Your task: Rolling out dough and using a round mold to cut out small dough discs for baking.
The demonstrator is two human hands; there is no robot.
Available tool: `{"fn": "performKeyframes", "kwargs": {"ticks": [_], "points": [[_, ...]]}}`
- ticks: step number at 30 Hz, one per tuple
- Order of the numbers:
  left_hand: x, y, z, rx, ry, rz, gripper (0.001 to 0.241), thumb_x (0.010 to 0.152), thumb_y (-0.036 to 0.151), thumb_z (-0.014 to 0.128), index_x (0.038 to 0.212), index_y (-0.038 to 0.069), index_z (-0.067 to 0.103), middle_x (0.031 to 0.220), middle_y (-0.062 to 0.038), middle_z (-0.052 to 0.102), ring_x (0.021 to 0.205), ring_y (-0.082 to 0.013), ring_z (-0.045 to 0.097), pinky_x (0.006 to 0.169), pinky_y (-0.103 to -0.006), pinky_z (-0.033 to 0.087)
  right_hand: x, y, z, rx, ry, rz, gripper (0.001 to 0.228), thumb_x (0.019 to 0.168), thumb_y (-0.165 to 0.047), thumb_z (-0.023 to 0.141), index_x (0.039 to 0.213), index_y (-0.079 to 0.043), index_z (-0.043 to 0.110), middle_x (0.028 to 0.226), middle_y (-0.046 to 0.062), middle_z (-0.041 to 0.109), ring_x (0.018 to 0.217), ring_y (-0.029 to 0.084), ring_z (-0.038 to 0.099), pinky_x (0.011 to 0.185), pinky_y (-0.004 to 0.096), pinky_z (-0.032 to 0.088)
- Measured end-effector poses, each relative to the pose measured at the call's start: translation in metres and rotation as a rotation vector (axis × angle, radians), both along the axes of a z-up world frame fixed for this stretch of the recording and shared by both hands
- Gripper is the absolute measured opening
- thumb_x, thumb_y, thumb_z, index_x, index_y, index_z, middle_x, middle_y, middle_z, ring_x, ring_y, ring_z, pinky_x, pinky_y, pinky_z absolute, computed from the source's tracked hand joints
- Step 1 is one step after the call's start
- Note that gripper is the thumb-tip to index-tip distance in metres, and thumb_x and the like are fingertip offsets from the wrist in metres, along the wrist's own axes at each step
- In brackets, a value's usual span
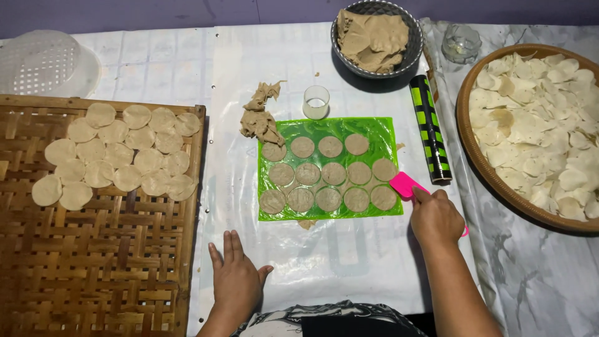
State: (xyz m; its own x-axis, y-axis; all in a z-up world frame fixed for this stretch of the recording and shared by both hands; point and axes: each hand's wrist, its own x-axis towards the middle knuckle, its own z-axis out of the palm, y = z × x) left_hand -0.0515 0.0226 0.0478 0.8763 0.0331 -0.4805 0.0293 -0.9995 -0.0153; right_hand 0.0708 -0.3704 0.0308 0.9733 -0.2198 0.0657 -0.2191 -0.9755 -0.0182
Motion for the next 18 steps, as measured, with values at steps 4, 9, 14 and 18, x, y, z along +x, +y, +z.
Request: {"fn": "performKeyframes", "kwargs": {"ticks": [4,9,14,18], "points": [[-0.004,-0.002,-0.005,0.005,0.036,0.011,0.078,0.093,0.060,0.056,0.115,-0.014,0.063,0.161,-0.033,0.019,0.155,-0.0424,0.007,0.121,-0.0650,0.003,0.006,0.001,0.005,-0.010,0.036,0.017,0.024,0.095,-0.035,0.069,0.116,-0.036,0.079,0.096,0.008,0.066,0.090,0.029,0.070,0.073,0.046,0.056],[0.005,-0.004,0.010,-0.166,-0.033,0.227,0.077,0.092,0.054,0.060,0.143,-0.003,0.050,0.164,-0.027,0.025,0.151,-0.0374,0.015,0.119,-0.0647,0.003,0.012,0.001,-0.010,0.241,0.011,-0.035,0.023,0.099,-0.034,0.066,0.119,-0.034,0.079,0.096,0.008,0.066,0.088,0.029,0.069,0.075,0.045,0.054],[0.013,-0.003,-0.049,-0.878,-0.358,0.447,0.053,0.094,0.037,0.062,0.136,0.006,0.065,0.151,-0.019,0.051,0.139,-0.0325,0.046,0.113,-0.0526,0.034,0.014,0.004,-0.024,0.550,-0.148,-0.006,0.025,0.098,-0.028,0.070,0.122,-0.030,0.077,0.095,0.004,0.068,0.085,0.023,0.068,0.074,0.039,0.053],[0.042,-0.018,-0.063,-1.727,-0.088,0.888,0.045,0.106,0.031,0.051,0.138,0.002,0.065,0.130,-0.019,0.068,0.116,-0.0248,0.066,0.096,-0.0356,0.053,0.011,0.040,0.009,0.737,-0.233,0.194,0.029,0.098,-0.015,0.069,0.125,-0.026,0.077,0.094,0.003,0.067,0.082,0.016,0.066,0.075,0.031,0.051]]}}
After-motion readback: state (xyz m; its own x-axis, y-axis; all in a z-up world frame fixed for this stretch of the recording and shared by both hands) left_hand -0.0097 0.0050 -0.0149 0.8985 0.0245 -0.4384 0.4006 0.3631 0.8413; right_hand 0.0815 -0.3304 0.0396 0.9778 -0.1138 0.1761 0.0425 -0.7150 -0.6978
